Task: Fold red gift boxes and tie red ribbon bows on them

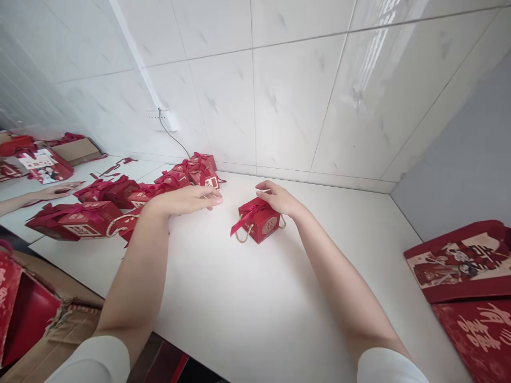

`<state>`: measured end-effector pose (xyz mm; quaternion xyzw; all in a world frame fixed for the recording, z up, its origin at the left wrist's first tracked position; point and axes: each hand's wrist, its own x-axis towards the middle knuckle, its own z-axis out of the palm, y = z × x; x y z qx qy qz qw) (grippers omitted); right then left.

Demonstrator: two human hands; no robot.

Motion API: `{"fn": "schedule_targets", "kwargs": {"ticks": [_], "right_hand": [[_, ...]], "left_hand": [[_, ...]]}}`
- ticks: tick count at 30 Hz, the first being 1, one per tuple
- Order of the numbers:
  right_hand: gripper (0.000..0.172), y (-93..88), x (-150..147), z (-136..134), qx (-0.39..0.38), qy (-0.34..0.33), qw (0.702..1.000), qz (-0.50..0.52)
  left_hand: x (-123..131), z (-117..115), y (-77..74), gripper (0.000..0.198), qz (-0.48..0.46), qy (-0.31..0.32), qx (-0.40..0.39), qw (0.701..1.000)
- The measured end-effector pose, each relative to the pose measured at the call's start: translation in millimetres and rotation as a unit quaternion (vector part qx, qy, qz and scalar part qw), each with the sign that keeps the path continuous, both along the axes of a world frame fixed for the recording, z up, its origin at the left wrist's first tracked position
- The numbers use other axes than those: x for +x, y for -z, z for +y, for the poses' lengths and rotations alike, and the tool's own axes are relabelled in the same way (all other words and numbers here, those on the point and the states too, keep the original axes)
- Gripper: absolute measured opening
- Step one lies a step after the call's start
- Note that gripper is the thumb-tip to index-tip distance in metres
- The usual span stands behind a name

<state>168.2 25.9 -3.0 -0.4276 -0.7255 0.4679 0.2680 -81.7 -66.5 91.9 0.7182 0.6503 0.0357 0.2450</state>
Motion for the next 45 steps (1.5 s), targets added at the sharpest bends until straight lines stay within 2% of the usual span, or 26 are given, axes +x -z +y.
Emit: {"fn": "schedule_targets", "kwargs": {"ticks": [2,5,8,11,14,16,19,22,25,30,38,42,45], "right_hand": [[0.042,-7.5,9,-3,0.009,-0.015,0.998,-0.054],[0.037,-20.8,23,-8,-0.005,-0.066,0.99,-0.127],[0.034,-35.1,35,-17,-0.024,-0.106,0.98,-0.167],[0.026,-42.3,44,-26,0.01,-0.116,0.973,-0.2],[0.023,-40.5,47,-29,0.039,-0.12,0.967,-0.219],[0.024,-37.1,46,-28,0.03,-0.135,0.968,-0.208],[0.027,-32.3,41,-24,-0.029,-0.162,0.971,-0.171],[0.033,-28.2,38,-20,-0.082,-0.191,0.97,-0.126],[0.035,-23.5,39,-14,-0.092,-0.221,0.966,-0.101],[0.029,-16.6,41,-8,-0.081,-0.264,0.958,-0.077],[0.024,-17.4,34,-11,-0.042,-0.201,0.976,-0.075],[0.031,-14.2,35,-8,-0.044,-0.143,0.986,-0.068],[0.037,-14.0,38,-6,-0.064,-0.145,0.981,-0.108]], "left_hand": [[10,18,14.2,0.068,-0.005,0.021,0.006,1.0],[23,33,31.7,0.07,-0.023,0.072,0.008,0.997],[31,37,35.8,0.065,-0.065,0.132,0.011,0.989],[39,36,33.0,0.046,-0.109,0.188,0.008,0.976],[49,36,36.0,0.035,-0.137,0.203,0.02,0.969],[57,37,43.0,0.032,-0.144,0.208,0.034,0.967],[65,41,55.6,0.026,-0.13,0.224,0.018,0.966],[66,44,63.5,0.027,-0.117,0.201,-0.003,0.972],[64,46,64.8,0.028,-0.112,0.186,-0.002,0.976],[63,48,62.3,0.025,-0.123,0.222,-0.008,0.967],[62,48,57.8,0.023,-0.088,0.204,-0.006,0.975],[56,47,51.4,0.026,-0.078,0.206,0.009,0.975],[53,47,47.4,0.027,-0.065,0.185,0.027,0.98]]}}
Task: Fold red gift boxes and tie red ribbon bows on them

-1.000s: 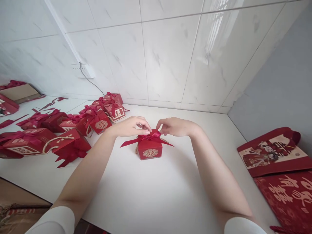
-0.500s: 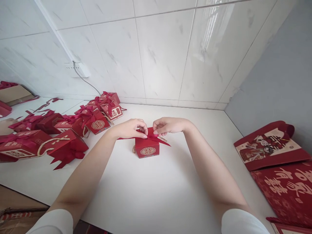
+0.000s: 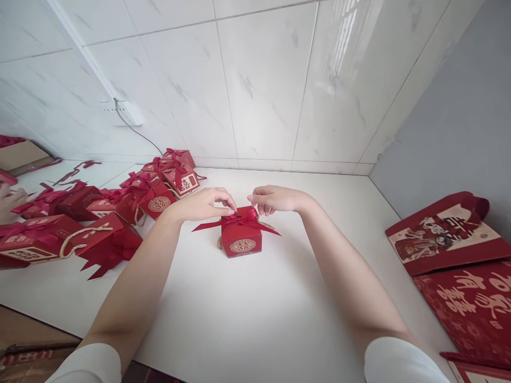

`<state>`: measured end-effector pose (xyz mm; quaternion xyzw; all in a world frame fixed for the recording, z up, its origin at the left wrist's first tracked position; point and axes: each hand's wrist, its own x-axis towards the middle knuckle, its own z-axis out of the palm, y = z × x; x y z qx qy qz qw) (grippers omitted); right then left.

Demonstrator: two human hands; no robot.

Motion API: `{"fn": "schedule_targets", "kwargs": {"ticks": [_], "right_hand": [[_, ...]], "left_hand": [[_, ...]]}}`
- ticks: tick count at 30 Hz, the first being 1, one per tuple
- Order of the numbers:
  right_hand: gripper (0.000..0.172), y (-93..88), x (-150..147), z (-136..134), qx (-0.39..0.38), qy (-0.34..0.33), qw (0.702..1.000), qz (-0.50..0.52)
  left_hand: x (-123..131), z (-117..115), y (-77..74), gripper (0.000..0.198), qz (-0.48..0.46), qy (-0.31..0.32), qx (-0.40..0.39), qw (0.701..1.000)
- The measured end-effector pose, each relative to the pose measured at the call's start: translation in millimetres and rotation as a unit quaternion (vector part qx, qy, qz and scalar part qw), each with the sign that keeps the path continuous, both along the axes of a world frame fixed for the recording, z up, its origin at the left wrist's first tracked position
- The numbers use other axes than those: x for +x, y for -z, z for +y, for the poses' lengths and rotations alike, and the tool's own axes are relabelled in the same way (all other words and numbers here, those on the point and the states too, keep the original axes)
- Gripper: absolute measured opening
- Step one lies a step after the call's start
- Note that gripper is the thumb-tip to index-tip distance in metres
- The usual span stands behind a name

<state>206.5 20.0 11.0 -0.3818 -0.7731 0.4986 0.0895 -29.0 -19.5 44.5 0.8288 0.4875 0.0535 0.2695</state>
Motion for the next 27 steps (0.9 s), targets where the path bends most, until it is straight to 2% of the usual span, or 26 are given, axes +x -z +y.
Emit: {"fn": "schedule_targets", "kwargs": {"ticks": [4,8,16,23,27], "right_hand": [[0.039,-4.1,3,-1,-0.009,-0.046,0.997,-0.054],[0.036,-6.4,3,-3,0.006,-0.103,0.994,-0.04],[0.029,-8.2,3,-3,0.009,-0.083,0.997,0.002],[0.031,-17.6,4,-11,0.004,-0.077,0.997,0.033],[0.033,-22.6,8,-15,-0.001,-0.083,0.996,0.034]], "left_hand": [[-5,0,-2.3,0.035,0.033,-0.024,-0.007,0.999],[-15,4,-1.4,0.038,0.063,0.01,-0.05,0.997],[-27,8,-4.6,0.025,0.059,0.04,-0.059,0.996],[-33,4,-13.7,0.026,0.045,0.026,-0.04,0.998],[-29,0,-15.4,0.025,-0.015,0.004,-0.012,1.0]]}}
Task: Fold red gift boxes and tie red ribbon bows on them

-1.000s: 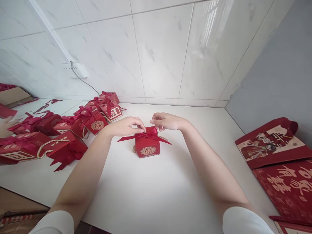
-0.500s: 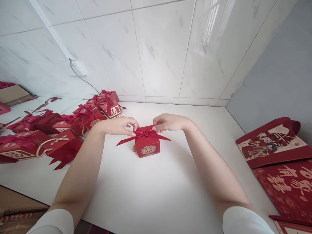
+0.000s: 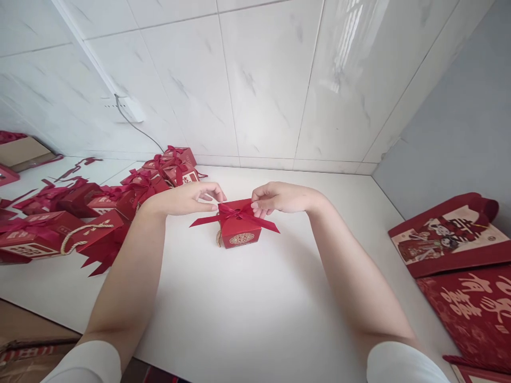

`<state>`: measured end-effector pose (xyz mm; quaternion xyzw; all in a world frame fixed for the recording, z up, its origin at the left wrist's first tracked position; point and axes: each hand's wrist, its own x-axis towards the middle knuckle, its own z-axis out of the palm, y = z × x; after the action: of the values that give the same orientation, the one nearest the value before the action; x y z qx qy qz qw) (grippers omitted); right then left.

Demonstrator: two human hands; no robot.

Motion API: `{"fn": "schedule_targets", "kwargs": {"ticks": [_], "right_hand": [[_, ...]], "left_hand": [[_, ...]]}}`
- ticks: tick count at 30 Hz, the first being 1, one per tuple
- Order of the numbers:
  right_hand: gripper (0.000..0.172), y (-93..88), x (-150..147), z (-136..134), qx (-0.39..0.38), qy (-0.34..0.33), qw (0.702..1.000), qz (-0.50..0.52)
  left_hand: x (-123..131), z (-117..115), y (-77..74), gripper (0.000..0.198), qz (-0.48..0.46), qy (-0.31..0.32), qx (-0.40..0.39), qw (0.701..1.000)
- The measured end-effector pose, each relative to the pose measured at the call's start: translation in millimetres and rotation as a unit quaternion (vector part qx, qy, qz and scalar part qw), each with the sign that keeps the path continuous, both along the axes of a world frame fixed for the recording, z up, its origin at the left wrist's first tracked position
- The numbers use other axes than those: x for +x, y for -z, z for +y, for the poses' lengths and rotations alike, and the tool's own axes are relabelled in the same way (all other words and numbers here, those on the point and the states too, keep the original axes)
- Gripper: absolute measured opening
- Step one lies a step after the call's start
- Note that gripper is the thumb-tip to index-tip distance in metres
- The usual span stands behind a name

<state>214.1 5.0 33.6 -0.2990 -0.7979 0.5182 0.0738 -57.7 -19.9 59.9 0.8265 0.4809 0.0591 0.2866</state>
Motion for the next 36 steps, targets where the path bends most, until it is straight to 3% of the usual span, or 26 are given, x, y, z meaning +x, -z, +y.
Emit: {"fn": "schedule_targets", "kwargs": {"ticks": [5,10,13,15,18,23,27,29,32,36], "right_hand": [[0.032,-4.1,4,-2,0.054,0.054,0.995,-0.071],[0.035,0.1,-1,0,0.053,0.093,0.993,-0.059],[0.033,2.7,-8,0,0.083,0.107,0.989,-0.057],[0.027,2.4,-14,-4,0.153,0.127,0.979,-0.039],[0.021,0.4,-27,-17,0.306,0.113,0.945,0.007],[0.022,14.9,-64,-49,0.476,-0.044,0.878,0.028],[0.022,44.9,-97,-65,0.608,-0.038,0.793,-0.034],[0.021,54.4,-105,-69,0.627,-0.019,0.776,-0.064],[0.023,49.4,-100,-70,0.579,-0.033,0.811,-0.073],[0.031,14.3,-66,-69,0.429,-0.116,0.894,-0.06]], "left_hand": [[24,-2,12.2,0.028,-0.06,-0.038,0.064,0.995],[39,0,25.7,0.026,-0.021,-0.049,0.056,0.997],[36,1,23.9,0.026,-0.011,-0.051,0.05,0.997],[32,1,19.4,0.025,-0.008,-0.046,0.033,0.998],[28,2,14.4,0.025,0.006,-0.026,0.009,1.0],[17,11,18.8,0.024,0.007,0.013,-0.013,1.0],[9,16,22.9,0.028,-0.024,0.005,-0.051,0.998],[8,17,23.1,0.025,-0.023,-0.004,-0.051,0.998],[8,16,22.5,0.026,-0.016,0.003,-0.059,0.998],[7,16,21.9,0.029,-0.017,0.012,-0.075,0.997]]}}
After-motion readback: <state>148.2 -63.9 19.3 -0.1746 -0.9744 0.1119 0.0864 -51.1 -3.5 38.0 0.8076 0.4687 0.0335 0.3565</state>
